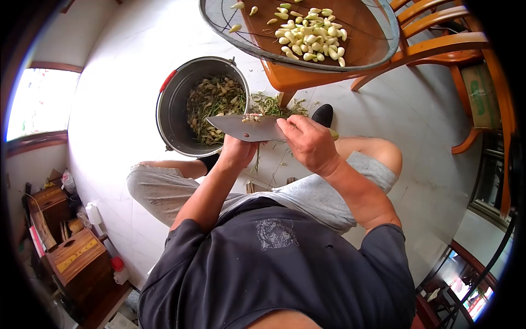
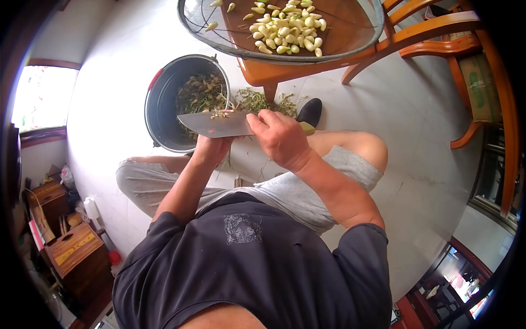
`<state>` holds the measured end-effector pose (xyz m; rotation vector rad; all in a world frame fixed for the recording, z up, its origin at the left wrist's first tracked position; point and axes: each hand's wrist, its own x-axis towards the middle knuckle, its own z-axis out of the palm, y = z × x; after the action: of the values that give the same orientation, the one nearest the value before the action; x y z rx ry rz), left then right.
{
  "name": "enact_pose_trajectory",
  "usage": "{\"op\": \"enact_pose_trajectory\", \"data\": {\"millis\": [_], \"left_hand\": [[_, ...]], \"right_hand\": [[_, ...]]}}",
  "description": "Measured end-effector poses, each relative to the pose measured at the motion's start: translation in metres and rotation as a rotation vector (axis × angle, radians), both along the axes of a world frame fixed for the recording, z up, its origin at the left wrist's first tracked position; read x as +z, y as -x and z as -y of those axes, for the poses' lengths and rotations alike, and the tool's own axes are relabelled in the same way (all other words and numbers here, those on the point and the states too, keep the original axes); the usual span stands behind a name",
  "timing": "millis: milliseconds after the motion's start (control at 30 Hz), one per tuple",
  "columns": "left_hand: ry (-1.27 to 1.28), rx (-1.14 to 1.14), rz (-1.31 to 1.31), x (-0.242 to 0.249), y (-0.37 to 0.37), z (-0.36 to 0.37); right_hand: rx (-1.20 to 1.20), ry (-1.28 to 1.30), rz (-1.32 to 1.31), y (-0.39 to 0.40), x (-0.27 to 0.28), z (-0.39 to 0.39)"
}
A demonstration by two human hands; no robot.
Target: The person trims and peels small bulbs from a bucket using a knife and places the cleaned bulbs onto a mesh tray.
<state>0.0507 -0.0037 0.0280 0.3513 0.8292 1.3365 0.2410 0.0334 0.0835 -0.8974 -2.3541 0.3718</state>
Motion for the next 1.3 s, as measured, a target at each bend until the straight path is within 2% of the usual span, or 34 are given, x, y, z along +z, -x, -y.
{"op": "enact_pose_trajectory", "data": {"millis": [133,333,433,600,733,1000,1200,1300], "left_hand": [[-0.017,-0.022,-0.040,-0.004,0.004,0.000],[-0.089,-0.175,-0.140,0.020,0.011,-0.002],[-0.091,-0.152,-0.175,0.021,0.013,-0.003],[-0.070,-0.063,-0.275,0.013,0.018,-0.009],[-0.101,0.013,-0.600,0.009,0.032,-0.017],[-0.019,0.116,-0.536,0.005,0.040,-0.019],[-0.164,0.134,-0.629,-0.017,0.025,-0.007],[-0.169,0.127,-0.597,-0.017,0.014,-0.005]], "right_hand": [[-0.010,-0.089,-0.052,0.002,-0.011,-0.003],[-0.298,0.371,0.230,-0.023,-0.033,-0.016],[-0.328,0.407,0.109,-0.024,-0.033,-0.016],[-0.256,0.462,-0.017,-0.014,-0.029,-0.018],[-0.242,0.529,-0.046,-0.009,-0.022,-0.019],[-0.233,0.595,-0.178,-0.004,-0.007,-0.014],[-0.169,0.539,-0.150,0.001,-0.020,-0.006],[-0.156,0.515,-0.120,0.003,-0.023,-0.001]]}}
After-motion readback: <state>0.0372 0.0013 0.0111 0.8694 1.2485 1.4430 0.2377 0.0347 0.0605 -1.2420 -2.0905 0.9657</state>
